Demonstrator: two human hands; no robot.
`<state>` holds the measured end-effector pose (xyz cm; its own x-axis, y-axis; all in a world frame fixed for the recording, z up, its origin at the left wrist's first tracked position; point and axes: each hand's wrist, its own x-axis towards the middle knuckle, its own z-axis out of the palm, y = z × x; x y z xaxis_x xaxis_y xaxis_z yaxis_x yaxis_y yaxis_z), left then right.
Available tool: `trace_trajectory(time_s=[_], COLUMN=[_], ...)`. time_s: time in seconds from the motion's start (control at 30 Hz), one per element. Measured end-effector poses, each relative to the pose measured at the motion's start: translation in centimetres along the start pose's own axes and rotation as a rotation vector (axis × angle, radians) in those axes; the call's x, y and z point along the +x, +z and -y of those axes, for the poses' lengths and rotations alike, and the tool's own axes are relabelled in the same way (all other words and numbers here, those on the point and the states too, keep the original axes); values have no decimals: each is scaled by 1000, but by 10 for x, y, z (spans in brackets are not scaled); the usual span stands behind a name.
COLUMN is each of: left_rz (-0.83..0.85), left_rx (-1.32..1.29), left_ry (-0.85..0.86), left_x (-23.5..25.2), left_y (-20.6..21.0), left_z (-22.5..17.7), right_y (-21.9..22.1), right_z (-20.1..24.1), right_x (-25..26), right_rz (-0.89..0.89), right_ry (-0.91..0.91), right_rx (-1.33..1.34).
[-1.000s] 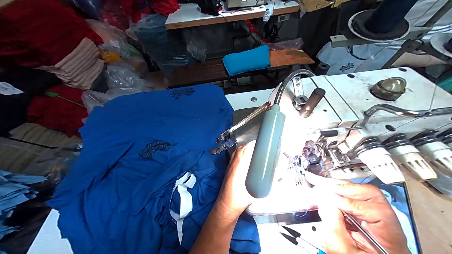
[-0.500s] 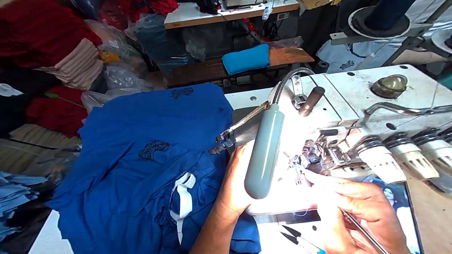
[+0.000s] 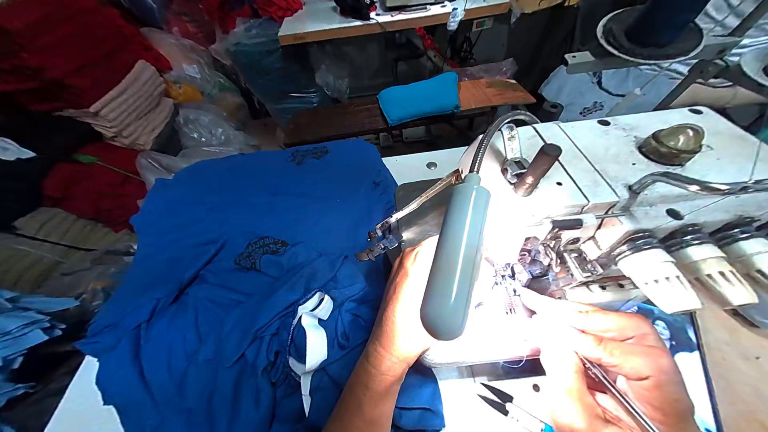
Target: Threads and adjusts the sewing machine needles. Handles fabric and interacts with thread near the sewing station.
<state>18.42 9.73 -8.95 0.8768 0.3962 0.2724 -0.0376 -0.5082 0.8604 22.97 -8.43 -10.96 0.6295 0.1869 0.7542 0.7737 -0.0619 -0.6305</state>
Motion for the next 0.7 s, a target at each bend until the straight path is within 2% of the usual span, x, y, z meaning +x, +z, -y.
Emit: trace_trajectory(time_s=[0.7], left_rz=[22], left_rx=[33], left_ry=[27], left_x=[2], left_y=[1], left_z=[1], right_y=[1], right_z=[-1], right_x=[-1], right_rz=[-9], right_ry=[5], right_rx=[-14])
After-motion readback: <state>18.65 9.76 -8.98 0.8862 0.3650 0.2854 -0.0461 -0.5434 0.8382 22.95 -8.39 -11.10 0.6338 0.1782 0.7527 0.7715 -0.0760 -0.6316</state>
